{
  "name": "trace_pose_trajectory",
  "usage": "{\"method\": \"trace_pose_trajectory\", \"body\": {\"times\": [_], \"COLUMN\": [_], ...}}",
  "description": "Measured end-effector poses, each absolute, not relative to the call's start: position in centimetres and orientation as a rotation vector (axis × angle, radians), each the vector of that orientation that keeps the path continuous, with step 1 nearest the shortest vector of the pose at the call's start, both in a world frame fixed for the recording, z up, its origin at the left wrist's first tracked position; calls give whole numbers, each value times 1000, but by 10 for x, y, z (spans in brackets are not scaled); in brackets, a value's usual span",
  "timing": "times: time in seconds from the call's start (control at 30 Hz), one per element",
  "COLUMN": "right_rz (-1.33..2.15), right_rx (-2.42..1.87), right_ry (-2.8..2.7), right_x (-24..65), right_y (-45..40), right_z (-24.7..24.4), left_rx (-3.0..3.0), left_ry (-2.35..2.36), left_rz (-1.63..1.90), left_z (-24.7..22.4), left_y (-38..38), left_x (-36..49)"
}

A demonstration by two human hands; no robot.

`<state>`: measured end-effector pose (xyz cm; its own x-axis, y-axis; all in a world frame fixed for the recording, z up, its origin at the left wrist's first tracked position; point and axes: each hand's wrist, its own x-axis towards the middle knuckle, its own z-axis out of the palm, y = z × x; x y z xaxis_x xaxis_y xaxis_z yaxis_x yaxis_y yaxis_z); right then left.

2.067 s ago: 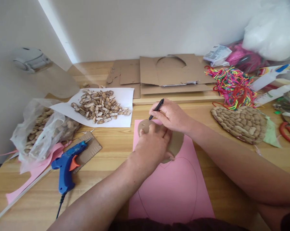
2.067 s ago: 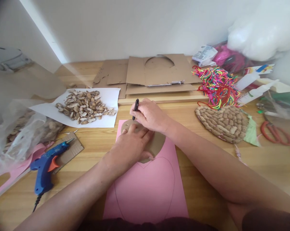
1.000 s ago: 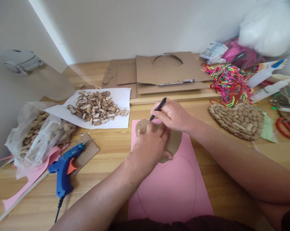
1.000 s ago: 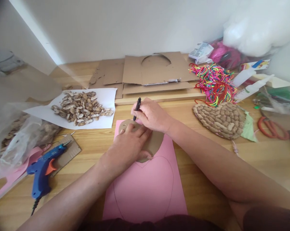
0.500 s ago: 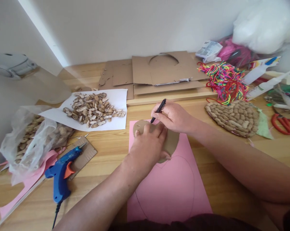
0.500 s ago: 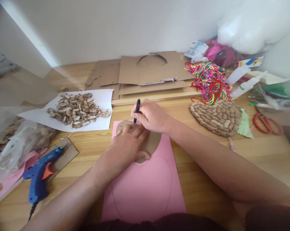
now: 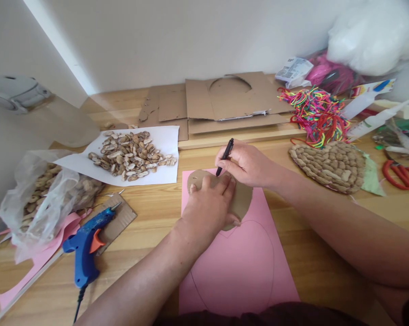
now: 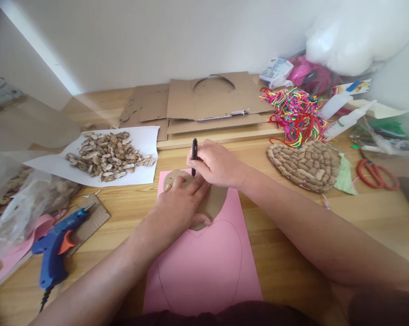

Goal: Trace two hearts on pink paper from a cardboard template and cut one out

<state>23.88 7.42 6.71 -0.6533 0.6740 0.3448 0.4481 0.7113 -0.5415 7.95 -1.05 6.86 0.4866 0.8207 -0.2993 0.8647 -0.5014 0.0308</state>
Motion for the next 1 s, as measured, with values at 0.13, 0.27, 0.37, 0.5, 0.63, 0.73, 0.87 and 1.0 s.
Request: {"method": "trace_pose_trajectory", "body": {"times": [0.13, 0.27, 0.37, 0.5, 0.63, 0.73, 0.87, 1.0], "right_rz": [567, 558, 560, 561, 567, 549, 546, 558], "right_rx": [-864, -871, -873, -882, -887, -893, -914, -931], "right_ry": [-2401, -2441, -2474, -2464, -2444, -2433, -2407, -2405], "right_x": [240, 239, 239, 239, 241, 242, 242, 243], "right_y": [74, 75, 76, 76, 76, 76, 77, 77], "right_z": [68, 70, 71, 72, 71, 70, 69, 70], "left_rx": [2549, 2554, 2545, 2555, 2553, 2545, 2550, 2562], "left_ry": [1461, 1462, 1462, 1469, 1470, 1465, 1455, 1465], "left_rz": [-385, -380, -394, -392, -387, -383, -378, -358], "left_z": [69, 69, 69, 69, 69, 69, 69, 68], "left_y": [-10, -10, -10, -10, -10, -10, -10, -11], "left_x": [80, 80, 80, 80, 80, 80, 79, 79]}}
